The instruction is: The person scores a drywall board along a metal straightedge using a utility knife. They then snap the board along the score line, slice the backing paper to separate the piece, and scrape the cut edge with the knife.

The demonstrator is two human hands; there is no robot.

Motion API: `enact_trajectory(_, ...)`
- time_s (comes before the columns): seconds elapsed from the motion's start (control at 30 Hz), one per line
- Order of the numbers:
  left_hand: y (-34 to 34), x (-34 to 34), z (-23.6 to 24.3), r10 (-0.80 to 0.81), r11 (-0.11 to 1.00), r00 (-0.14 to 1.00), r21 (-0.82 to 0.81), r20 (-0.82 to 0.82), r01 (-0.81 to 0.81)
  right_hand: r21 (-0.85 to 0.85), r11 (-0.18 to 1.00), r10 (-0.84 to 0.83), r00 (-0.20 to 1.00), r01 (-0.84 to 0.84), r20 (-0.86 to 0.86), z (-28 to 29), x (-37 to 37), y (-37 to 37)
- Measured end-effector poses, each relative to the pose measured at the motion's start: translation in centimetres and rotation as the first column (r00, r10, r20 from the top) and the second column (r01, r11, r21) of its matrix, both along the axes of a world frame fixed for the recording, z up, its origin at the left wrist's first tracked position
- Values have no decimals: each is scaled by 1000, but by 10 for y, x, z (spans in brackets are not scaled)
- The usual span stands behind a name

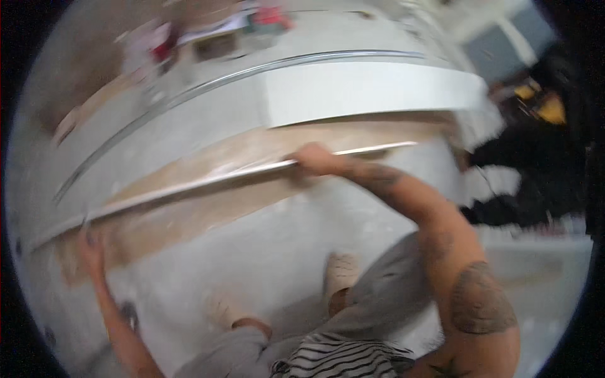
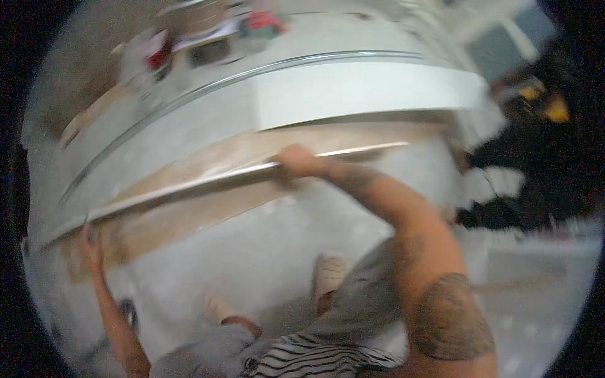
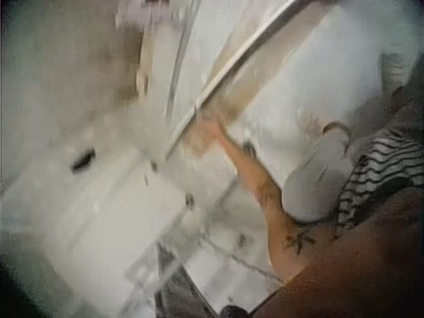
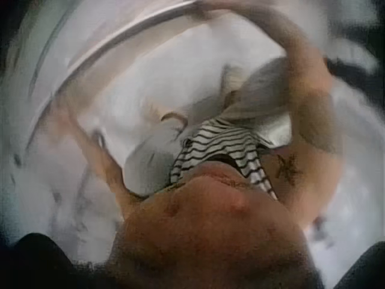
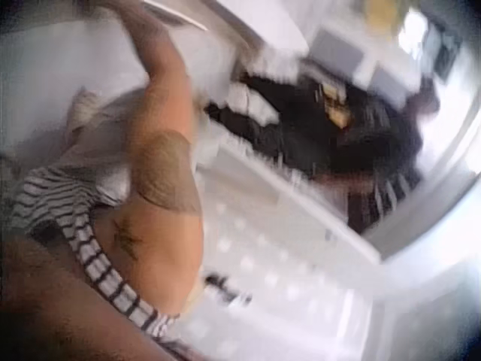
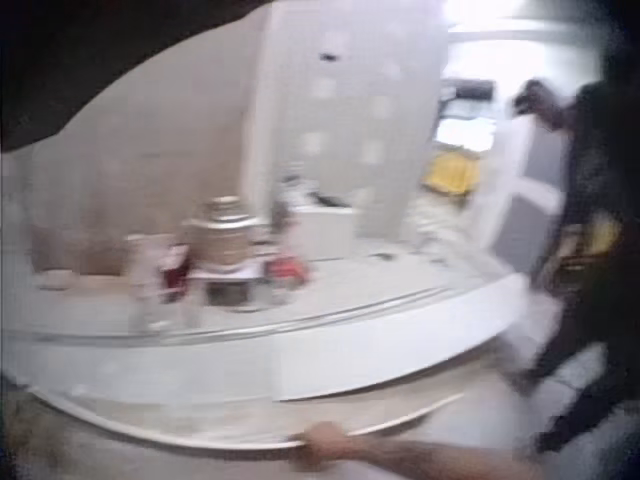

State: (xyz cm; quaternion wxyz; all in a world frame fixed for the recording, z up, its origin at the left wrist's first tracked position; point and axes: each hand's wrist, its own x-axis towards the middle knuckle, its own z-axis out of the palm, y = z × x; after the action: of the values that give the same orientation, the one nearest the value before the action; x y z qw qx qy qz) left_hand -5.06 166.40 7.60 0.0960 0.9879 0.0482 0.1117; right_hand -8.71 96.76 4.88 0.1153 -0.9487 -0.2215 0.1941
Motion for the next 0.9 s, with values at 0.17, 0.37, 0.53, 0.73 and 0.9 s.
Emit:
enact_trajectory(0.17,-6,58,-44,-315,936,948,-147,53,320,29,1000,7,992,-11,125,22,-16,-2)
enact_trajectory(0.37,-21,70,-54,-183,980,949,-125,-255,155,-13,1000,-5,991,7,134,56,-9,-26)
enact_trajectory(0.53,-88,49,-38,-329,925,944,-203,-12,320,-122,980,-147,984,159,100,84,-3,-84)
enact_trajectory(0.73,-220,30,16,-468,883,861,100,199,458,-157,914,-338,917,374,213,110,-18,-166)
enact_trajectory(0.9,-306,43,57,-561,814,825,131,-75,565,-271,733,-517,770,624,374,116,-29,-192)
